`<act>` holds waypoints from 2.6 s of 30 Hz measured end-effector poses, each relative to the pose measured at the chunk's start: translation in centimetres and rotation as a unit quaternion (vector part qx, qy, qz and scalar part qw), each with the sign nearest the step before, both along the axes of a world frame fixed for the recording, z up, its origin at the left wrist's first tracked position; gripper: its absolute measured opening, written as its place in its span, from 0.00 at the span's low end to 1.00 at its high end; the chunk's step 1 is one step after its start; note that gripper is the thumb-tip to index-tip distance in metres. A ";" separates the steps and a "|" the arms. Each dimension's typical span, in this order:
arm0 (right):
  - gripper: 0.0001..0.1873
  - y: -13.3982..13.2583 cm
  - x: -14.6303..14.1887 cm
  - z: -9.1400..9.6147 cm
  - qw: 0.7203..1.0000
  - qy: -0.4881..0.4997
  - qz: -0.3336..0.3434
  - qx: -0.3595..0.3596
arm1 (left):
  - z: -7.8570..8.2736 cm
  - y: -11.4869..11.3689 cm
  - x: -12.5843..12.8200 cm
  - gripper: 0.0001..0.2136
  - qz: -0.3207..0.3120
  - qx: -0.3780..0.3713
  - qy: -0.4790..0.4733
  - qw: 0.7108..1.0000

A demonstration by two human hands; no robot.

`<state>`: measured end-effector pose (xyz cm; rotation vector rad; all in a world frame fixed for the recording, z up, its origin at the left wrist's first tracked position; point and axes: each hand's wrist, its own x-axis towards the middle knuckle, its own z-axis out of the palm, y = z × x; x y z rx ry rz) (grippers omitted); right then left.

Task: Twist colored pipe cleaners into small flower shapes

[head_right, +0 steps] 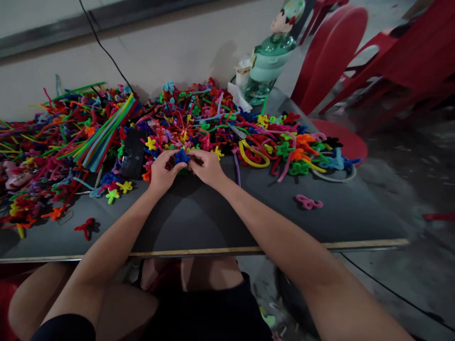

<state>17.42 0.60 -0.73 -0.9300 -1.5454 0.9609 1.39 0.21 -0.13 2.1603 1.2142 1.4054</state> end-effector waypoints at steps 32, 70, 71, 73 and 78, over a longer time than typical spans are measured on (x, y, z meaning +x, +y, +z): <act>0.20 -0.8 -0.1 1.4 0.998 0.031 -0.026 -0.038 | 0.1 -0.1 -0.3 0.06 0.007 0.039 -0.046 0.998; 0.18 0.6 0.0 0.4 0.997 0.051 -0.009 -0.061 | -0.4 0.5 -0.4 0.05 0.005 0.056 -0.021 0.998; 0.17 0.5 0.1 0.5 0.997 0.045 -0.011 -0.055 | -0.5 0.5 -0.4 0.05 0.004 0.059 -0.017 0.998; 0.16 0.3 0.1 0.5 0.999 0.028 -0.023 -0.031 | -0.6 0.5 -0.4 0.05 -0.001 0.058 -0.012 0.998; 0.16 0.0 -0.2 0.5 0.994 -0.041 -0.079 0.068 | -1.0 0.7 -0.7 0.05 0.012 0.048 -0.003 0.999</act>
